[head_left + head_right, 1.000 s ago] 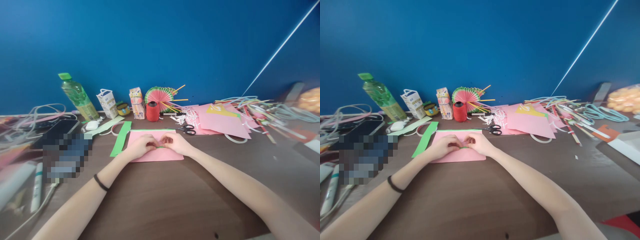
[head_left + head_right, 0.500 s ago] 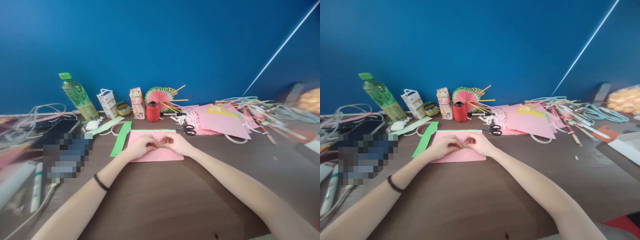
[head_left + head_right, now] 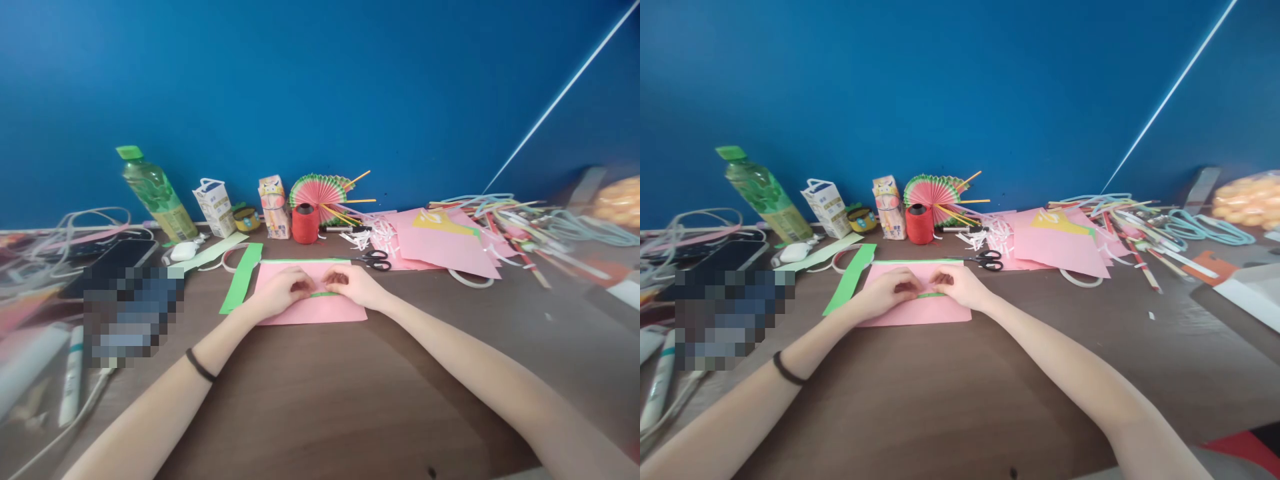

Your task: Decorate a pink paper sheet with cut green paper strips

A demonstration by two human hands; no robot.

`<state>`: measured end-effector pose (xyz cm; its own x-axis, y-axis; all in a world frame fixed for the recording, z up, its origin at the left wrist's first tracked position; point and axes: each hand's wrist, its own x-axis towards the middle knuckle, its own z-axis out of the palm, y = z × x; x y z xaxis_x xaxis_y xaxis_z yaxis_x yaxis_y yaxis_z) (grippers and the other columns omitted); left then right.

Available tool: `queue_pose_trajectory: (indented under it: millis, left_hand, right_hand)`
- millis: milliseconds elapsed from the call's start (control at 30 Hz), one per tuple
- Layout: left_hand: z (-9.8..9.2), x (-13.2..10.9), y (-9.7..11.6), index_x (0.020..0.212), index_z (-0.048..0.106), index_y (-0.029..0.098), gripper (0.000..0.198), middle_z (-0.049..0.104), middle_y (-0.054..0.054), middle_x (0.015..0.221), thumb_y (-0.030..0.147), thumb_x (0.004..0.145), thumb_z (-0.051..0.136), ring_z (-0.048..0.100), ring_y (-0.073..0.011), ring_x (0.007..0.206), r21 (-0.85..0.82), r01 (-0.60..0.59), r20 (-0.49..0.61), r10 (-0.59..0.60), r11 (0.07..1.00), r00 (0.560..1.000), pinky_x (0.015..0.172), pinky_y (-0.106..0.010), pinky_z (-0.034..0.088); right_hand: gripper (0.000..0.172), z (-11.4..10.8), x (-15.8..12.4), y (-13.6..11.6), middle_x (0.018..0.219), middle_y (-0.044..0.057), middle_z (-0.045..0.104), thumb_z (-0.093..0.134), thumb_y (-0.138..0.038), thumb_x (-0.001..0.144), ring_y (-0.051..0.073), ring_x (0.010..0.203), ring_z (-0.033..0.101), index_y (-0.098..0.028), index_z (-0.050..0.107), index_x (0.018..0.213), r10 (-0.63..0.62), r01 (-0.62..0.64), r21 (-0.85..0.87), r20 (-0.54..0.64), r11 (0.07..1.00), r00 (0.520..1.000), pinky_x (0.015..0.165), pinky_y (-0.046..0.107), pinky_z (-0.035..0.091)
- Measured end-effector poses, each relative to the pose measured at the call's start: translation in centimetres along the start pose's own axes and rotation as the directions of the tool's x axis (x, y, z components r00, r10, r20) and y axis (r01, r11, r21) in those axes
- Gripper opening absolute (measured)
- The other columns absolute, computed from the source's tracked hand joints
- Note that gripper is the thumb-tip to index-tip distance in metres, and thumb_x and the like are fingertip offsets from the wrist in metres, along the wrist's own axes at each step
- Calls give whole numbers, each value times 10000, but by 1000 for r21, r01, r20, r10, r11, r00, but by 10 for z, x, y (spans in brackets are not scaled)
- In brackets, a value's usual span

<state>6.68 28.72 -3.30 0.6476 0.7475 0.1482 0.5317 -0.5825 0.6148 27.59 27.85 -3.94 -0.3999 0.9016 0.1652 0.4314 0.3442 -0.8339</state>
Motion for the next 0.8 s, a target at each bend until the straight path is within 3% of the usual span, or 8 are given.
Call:
queue_pose_trajectory:
  millis: [300, 533, 800]
  left_hand:
    - [-3, 0, 6, 811, 637, 190, 89, 634, -24, 885, 167, 767, 563, 564, -180, 915, 28, 12, 38, -13, 1000, 999, 844, -309, 434]
    - [-2, 0, 13, 808, 619, 191, 89, 640, -19, 878, 151, 731, 602, 540, -192, 935, 66, 22, 46, -25, 998, 999, 857, -320, 415]
    - [-1, 0, 14, 773, 605, 191, 74, 635, -9, 841, 137, 727, 587, 530, -186, 908, 70, 16, 52, -20, 997, 998, 844, -313, 407]
  right_hand:
    - [89, -16, 3, 4, 765, 14, 606, 682, -227, 688, 135, 697, 542, -164, 625, 714, -49, 66, -122, 139, 990, 989, 660, 266, 424]
    - [151, -30, 2, -3, 882, 44, 511, 713, -267, 671, 201, 918, 495, -168, 616, 732, 23, 77, -317, 300, 945, 954, 858, 348, 410]
    - [136, -30, 0, -12, 938, 51, 497, 705, -254, 686, 220, 1001, 450, -174, 599, 711, 111, 10, -362, 312, 932, 943, 925, 360, 365]
